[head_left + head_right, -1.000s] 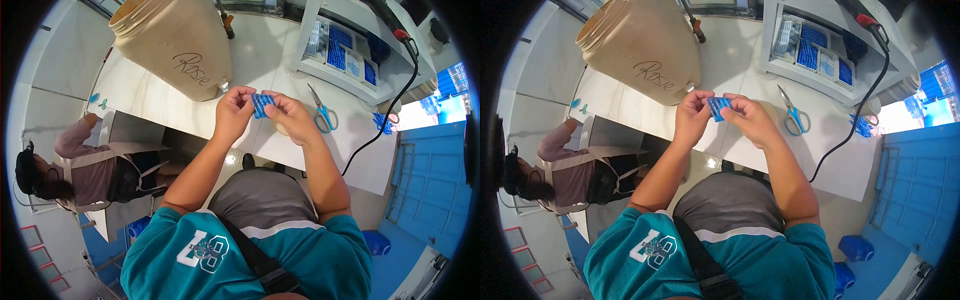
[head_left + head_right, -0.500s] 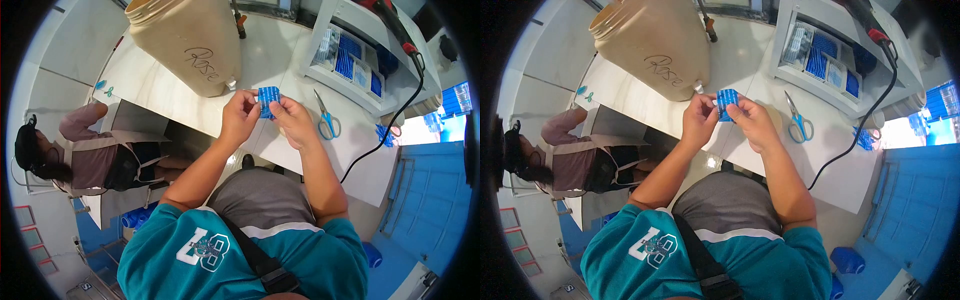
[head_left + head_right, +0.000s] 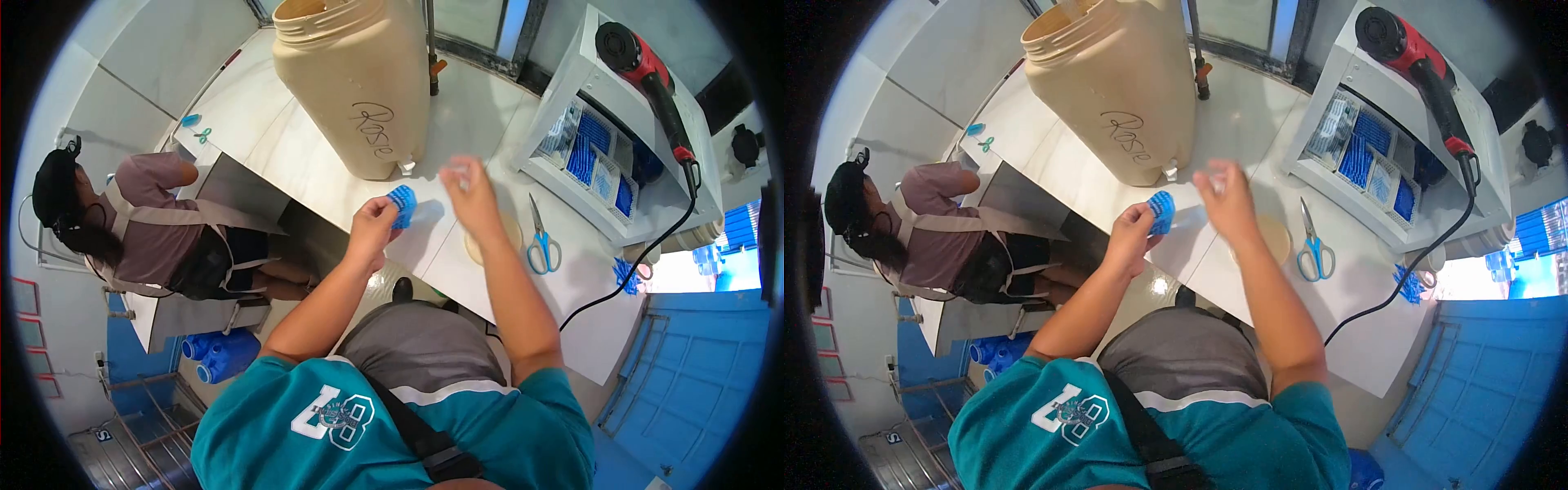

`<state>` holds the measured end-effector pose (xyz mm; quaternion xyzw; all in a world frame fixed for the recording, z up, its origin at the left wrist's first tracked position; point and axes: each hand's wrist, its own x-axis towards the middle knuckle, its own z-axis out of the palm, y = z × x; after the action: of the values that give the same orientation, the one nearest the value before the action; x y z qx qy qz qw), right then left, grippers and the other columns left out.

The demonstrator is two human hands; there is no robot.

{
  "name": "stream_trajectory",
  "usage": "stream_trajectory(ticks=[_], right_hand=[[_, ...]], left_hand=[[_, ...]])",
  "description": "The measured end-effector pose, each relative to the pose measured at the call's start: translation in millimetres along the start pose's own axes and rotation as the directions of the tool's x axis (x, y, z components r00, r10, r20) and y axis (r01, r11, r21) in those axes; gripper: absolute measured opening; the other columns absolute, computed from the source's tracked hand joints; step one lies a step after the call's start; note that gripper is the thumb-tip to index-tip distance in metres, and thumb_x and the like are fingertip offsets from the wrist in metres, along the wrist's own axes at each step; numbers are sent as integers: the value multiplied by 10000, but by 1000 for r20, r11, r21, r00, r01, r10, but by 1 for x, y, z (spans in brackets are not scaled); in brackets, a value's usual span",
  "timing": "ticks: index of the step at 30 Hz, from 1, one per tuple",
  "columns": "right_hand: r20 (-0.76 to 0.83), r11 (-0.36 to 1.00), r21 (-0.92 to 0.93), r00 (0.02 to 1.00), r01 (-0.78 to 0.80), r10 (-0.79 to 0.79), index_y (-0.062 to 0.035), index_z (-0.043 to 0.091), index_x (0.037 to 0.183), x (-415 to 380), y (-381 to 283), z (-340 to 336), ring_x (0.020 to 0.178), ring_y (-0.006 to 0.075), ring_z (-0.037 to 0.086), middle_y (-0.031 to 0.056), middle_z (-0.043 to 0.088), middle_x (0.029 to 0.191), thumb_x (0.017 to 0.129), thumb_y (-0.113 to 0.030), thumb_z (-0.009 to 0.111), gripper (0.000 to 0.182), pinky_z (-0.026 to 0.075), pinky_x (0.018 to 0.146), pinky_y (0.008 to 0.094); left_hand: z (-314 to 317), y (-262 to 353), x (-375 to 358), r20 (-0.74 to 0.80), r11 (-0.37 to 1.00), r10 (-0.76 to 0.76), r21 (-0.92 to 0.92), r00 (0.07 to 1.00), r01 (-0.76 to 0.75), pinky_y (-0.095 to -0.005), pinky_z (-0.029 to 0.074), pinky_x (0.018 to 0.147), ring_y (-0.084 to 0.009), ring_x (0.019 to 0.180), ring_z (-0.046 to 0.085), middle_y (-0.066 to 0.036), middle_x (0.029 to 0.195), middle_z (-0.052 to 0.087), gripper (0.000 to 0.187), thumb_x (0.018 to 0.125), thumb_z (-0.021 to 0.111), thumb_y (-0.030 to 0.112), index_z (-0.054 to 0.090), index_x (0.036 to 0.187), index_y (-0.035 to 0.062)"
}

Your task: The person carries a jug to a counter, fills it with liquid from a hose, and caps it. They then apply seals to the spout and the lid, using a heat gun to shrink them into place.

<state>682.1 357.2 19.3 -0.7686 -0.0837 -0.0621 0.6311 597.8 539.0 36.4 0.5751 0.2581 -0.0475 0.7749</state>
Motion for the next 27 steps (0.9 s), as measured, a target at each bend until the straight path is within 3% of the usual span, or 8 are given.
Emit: stream_trajectory(ticks=[2,5,7,13,16,23,25,27], right_hand=[[-23,979,-167,992,116,-122,-21,564,1280,57,-6,-9,1089,362,630,206,608,1229,924,-284,741,477,517,919,449],[-12,870,-446,970,212,-243,-48,557,1346,127,-37,-7,1165,317,638,186,619,1298,915,-171,715,475,531,953,418],[51,718,-655,962,235,-268,-148,553,1382,163,-41,3,1213,408,573,184,564,1332,930,-153,647,461,498,996,483],[149,319,-933,986,165,-74,-249,548,1422,209,-50,30,1268,334,561,136,544,1373,1011,-208,534,413,502,984,487],[188,224,-953,977,206,-98,-200,581,1369,214,-46,29,1205,337,612,121,615,1249,982,-152,522,394,552,928,497],[84,202,-976,996,82,-1,-147,572,1353,208,-25,24,1155,352,643,136,609,1255,964,-132,567,389,580,850,494],[56,271,-960,998,63,-36,-150,574,1330,199,-28,20,1163,346,629,121,599,1260,995,-221,566,342,546,895,515],[36,426,-894,970,140,-242,-127,565,1321,195,-44,8,1114,405,641,167,588,1253,988,-228,567,349,542,894,547]], left_hand=[[-14,-1,3,-89,999,26,27,996,-24,-279,524,765,-112,826,623,-2,961,641,170,955,683,224,618,1038,91],[-33,-16,10,-133,998,54,51,990,-48,-273,515,701,-109,799,606,-5,941,631,187,940,694,211,628,1051,77],[-40,-21,10,-171,998,61,45,983,-54,-262,509,659,-104,784,599,-24,930,626,202,925,710,190,630,1049,53],[-60,-37,9,-169,993,97,80,981,-85,-262,504,685,-108,806,606,-31,974,637,227,931,714,186,602,1082,58],[-65,-38,8,-157,992,90,107,983,-73,-278,506,735,-115,856,615,-26,1018,638,239,951,705,216,587,1110,83],[-59,-38,11,-191,984,179,60,965,-170,-249,493,625,-100,727,588,-53,927,646,275,896,735,154,606,1096,18],[-49,-26,9,-182,981,190,80,965,-178,-252,491,625,-104,717,589,-55,931,646,284,890,738,156,604,1095,14],[-40,-24,12,-187,971,236,92,954,-222,-258,488,617,-112,693,590,-64,948,645,310,877,749,163,597,1092,1]])
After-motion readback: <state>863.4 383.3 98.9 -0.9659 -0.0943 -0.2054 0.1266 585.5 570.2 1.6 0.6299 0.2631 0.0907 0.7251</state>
